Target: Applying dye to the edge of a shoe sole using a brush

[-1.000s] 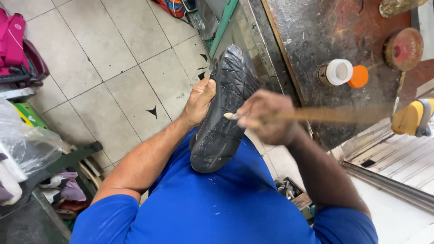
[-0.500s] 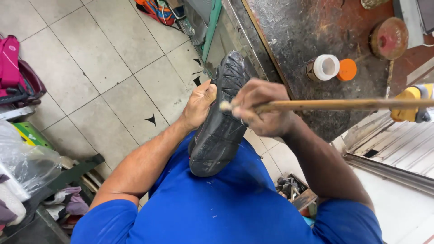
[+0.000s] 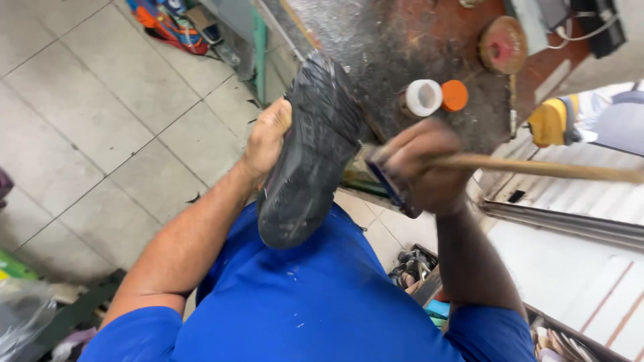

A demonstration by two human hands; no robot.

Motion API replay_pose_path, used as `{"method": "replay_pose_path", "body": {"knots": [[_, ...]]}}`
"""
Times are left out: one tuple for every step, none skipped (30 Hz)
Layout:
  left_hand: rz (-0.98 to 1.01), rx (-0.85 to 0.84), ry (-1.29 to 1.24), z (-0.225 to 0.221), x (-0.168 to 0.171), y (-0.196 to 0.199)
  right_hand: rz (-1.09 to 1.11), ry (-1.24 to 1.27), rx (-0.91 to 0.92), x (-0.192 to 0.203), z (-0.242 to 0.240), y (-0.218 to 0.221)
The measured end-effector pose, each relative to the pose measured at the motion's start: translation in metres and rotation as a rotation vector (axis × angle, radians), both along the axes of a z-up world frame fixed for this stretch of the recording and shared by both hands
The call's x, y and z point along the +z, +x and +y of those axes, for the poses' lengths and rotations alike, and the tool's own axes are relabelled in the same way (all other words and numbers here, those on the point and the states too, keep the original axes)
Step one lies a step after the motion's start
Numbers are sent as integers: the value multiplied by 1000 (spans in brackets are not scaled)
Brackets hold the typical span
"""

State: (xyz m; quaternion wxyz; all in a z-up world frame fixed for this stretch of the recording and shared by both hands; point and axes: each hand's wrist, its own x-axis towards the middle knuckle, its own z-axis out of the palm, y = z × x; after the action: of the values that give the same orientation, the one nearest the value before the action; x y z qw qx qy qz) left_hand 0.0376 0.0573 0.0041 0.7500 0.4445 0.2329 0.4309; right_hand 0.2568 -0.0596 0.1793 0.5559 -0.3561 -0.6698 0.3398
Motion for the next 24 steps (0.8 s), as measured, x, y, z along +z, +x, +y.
{"method": "replay_pose_path", "body": {"knots": [[-55,-33,-79,8,30,8,-207,68,-264,10,3,26],[-107,-68,-158,14,60,15,-413,137,-528,21,6,52],[-117,-75,-147,18,66,21,-421,149,-535,16,7,63],[-142,-103,-190,23,71,27,-245,89,-556,12,9,74],[-161,-141,-236,26,76,33,-65,24,-581,6,8,84],[-165,-159,-229,22,85,35,-70,33,-597,-1,10,90],[-166,-172,-270,19,94,36,-118,16,-568,-8,11,96],[-165,-186,-312,16,103,37,-165,-4,-539,-15,13,102],[-165,-202,-304,20,90,38,-166,4,-555,-16,15,101],[-139,-208,-307,24,76,40,-320,20,-581,-16,18,99],[-112,-216,-311,29,62,41,-474,32,-608,-17,20,97],[-111,-236,-303,31,58,39,-476,36,-629,-19,22,95],[-78,-229,-273,31,53,35,-473,2,-616,-23,24,93],[-46,-221,-242,31,48,32,-471,-32,-603,-27,26,91],[-46,-229,-245,29,48,27,-473,-36,-610,-32,29,91],[60,-221,-174,27,49,21,-470,-19,-577,-38,32,91],[166,-211,-105,24,49,15,-466,-4,-541,-44,35,91],[167,-215,-110,20,41,8,-466,-10,-544,-45,33,91],[204,-209,-91,15,33,0,-464,-23,-548,-47,33,91],[240,-203,-72,9,24,-8,-462,-36,-553,-49,33,91],[241,-203,-76,3,40,-14,-461,-40,-552,-52,32,95],[258,-236,-33,-3,56,-19,-540,-76,-566,-55,31,98],[272,-268,14,-8,73,-24,-620,-109,-580,-57,31,102],[272,-269,14,-4,65,-29,-621,-110,-581,-54,31,102]]}}
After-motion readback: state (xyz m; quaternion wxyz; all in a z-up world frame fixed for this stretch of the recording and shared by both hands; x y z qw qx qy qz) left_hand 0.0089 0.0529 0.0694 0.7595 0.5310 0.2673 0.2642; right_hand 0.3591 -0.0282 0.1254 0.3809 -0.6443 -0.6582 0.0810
